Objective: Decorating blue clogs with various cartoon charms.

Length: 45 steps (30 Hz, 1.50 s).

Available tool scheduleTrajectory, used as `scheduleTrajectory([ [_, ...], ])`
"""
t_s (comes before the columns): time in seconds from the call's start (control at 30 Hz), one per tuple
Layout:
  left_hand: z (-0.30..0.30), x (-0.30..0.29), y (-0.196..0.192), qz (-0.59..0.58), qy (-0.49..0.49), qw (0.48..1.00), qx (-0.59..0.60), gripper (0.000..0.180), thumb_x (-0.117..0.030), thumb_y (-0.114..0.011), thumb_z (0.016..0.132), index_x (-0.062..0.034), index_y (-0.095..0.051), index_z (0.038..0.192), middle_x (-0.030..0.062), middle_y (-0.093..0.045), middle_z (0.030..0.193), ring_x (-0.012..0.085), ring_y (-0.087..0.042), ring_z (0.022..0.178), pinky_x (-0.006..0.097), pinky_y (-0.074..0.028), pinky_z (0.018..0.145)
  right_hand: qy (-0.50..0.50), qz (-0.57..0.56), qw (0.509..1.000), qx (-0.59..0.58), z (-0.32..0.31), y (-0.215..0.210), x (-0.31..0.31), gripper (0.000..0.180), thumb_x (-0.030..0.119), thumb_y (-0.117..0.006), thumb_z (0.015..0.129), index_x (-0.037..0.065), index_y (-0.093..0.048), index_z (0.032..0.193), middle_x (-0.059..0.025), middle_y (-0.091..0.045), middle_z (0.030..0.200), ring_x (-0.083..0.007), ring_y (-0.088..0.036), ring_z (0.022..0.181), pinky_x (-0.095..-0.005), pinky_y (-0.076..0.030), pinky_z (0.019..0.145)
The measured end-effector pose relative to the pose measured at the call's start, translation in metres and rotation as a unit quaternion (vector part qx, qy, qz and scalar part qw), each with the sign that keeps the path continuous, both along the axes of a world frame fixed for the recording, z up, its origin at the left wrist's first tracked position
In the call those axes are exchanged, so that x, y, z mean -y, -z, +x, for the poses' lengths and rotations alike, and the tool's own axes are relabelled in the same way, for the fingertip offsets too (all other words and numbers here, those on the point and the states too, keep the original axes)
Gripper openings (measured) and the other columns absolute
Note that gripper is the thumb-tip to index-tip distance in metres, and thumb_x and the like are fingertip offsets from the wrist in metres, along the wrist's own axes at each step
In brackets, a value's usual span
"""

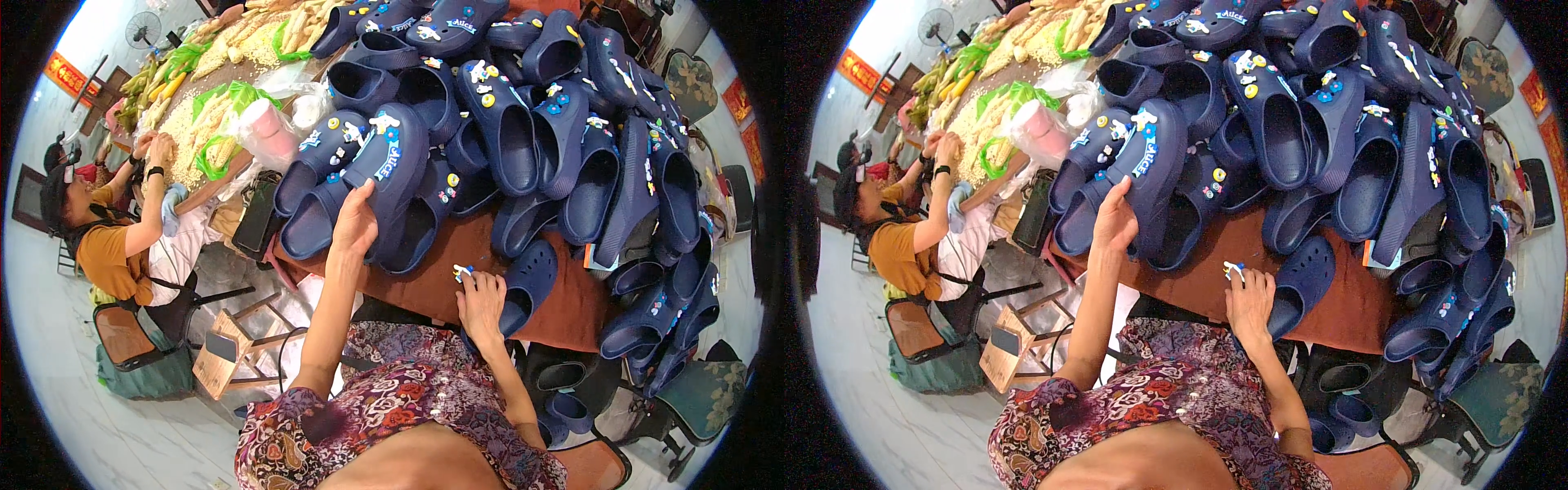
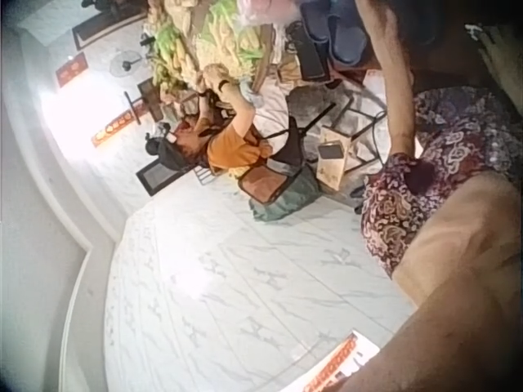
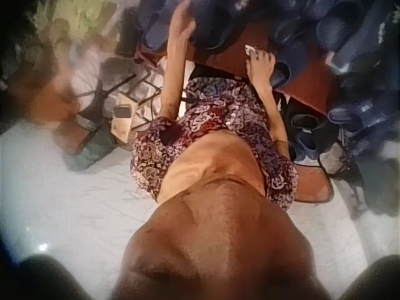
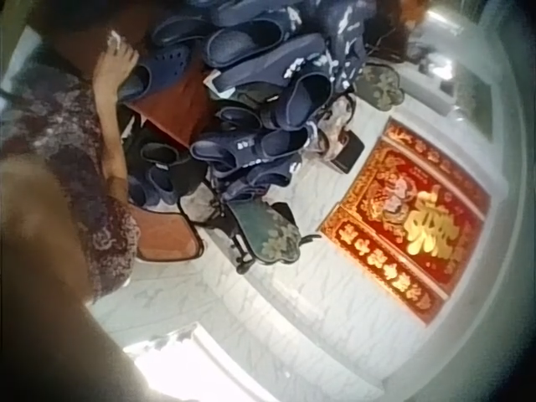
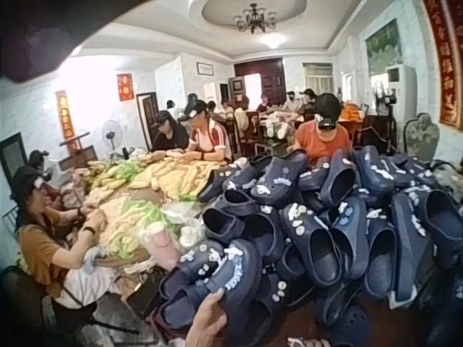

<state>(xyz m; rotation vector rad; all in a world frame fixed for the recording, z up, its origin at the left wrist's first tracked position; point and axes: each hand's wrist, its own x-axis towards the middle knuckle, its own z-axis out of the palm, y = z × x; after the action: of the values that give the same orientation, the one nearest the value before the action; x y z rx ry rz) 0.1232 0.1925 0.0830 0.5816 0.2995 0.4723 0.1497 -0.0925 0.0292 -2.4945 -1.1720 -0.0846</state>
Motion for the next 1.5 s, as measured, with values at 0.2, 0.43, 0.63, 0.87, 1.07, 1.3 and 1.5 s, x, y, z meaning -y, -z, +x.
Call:
scheduleTrajectory([
  [0.2, -0.018, -0.001, -0.014, -0.001, -0.007, 0.999, -0.037, 0.043, -0.015, -0.058, 0.090, 0.0021, -0.050, 0.129, 0.0165, -0.060, 0.124, 0.0277, -0.060, 0.112, 0.042, -0.044, 0.103, 0.009, 0.015, 1.000, -0.003, 0.000, -0.005, -0.001, 0.046, 0.011, -0.070, 0.075, 0.004, -0.057, 0.119, -0.0145, -0.057, 0.113, -0.0308, -0.051, 0.110, -0.0473, -0.032, 0.101],
  [0.43, -0.060, 0.048, -0.036, 0.168, 0.041, 0.981, -0.089, 0.046, -0.013, -0.065, 0.085, 0.0027, -0.054, 0.126, 0.0088, -0.063, 0.120, 0.0186, -0.060, 0.108, 0.034, -0.044, 0.098, 0.041, 0.191, 0.979, -0.063, -0.004, -0.027, -0.004, 0.025, 0.008, -0.062, 0.087, 0.006, -0.060, 0.112, -0.0134, -0.059, 0.108, -0.0298, -0.057, 0.100, -0.0417, -0.039, 0.093],
  [0.63, -0.066, 0.123, 0.001, 0.431, -0.064, 0.882, -0.180, 0.029, -0.011, -0.066, 0.086, 0.0055, -0.062, 0.110, 0.0095, -0.068, 0.102, 0.0147, -0.063, 0.091, 0.030, -0.049, 0.081, 0.063, 0.303, 0.924, -0.225, -0.008, -0.043, -0.005, 0.014, 0.011, -0.058, 0.093, -0.001, -0.058, 0.101, -0.0131, -0.059, 0.098, -0.0228, -0.061, 0.086, -0.0320, -0.049, 0.074],
  [0.87, -0.066, 0.163, 0.045, 0.608, -0.029, 0.754, -0.246, 0.021, -0.009, -0.069, 0.082, 0.0021, -0.067, 0.100, 0.0203, -0.069, 0.082, 0.0317, -0.070, 0.075, 0.034, -0.052, 0.065, 0.086, 0.373, 0.791, -0.477, -0.007, 0.016, -0.010, 0.036, 0.023, -0.055, 0.098, -0.001, -0.039, 0.120, -0.0114, -0.056, 0.101, -0.0154, -0.060, 0.086, -0.0275, -0.050, 0.073],
  [1.07, -0.062, 0.168, 0.058, 0.423, -0.042, 0.885, -0.191, 0.039, -0.021, -0.073, 0.081, 0.0048, -0.062, 0.109, 0.0189, -0.067, 0.099, 0.0269, -0.066, 0.090, 0.038, -0.051, 0.078, 0.161, 0.367, 0.774, -0.490, -0.013, 0.031, -0.019, 0.044, 0.029, -0.058, 0.097, -0.003, -0.040, 0.122, -0.0117, -0.054, 0.103, -0.0143, -0.056, 0.089, -0.0275, -0.048, 0.074],
  [1.3, -0.056, 0.163, 0.035, 0.527, 0.097, 0.800, -0.272, 0.053, -0.029, -0.072, 0.082, 0.0045, -0.055, 0.120, 0.0202, -0.062, 0.111, 0.0292, -0.061, 0.104, 0.039, -0.047, 0.091, 0.186, 0.363, 0.752, -0.518, -0.012, 0.066, -0.015, 0.026, 0.016, -0.048, 0.099, -0.001, -0.046, 0.118, -0.0093, -0.055, 0.102, -0.0163, -0.054, 0.091, -0.0305, -0.045, 0.082],
  [1.5, -0.057, 0.166, 0.046, 0.566, 0.050, 0.775, -0.278, 0.046, -0.024, -0.069, 0.081, 0.0047, -0.058, 0.115, 0.0236, -0.064, 0.104, 0.0371, -0.063, 0.099, 0.044, -0.048, 0.087, 0.169, 0.330, 0.777, -0.509, -0.009, 0.065, -0.015, 0.022, 0.007, -0.048, 0.097, -0.003, -0.045, 0.117, -0.0093, -0.057, 0.095, -0.0155, -0.056, 0.085, -0.0289, -0.047, 0.078],
])
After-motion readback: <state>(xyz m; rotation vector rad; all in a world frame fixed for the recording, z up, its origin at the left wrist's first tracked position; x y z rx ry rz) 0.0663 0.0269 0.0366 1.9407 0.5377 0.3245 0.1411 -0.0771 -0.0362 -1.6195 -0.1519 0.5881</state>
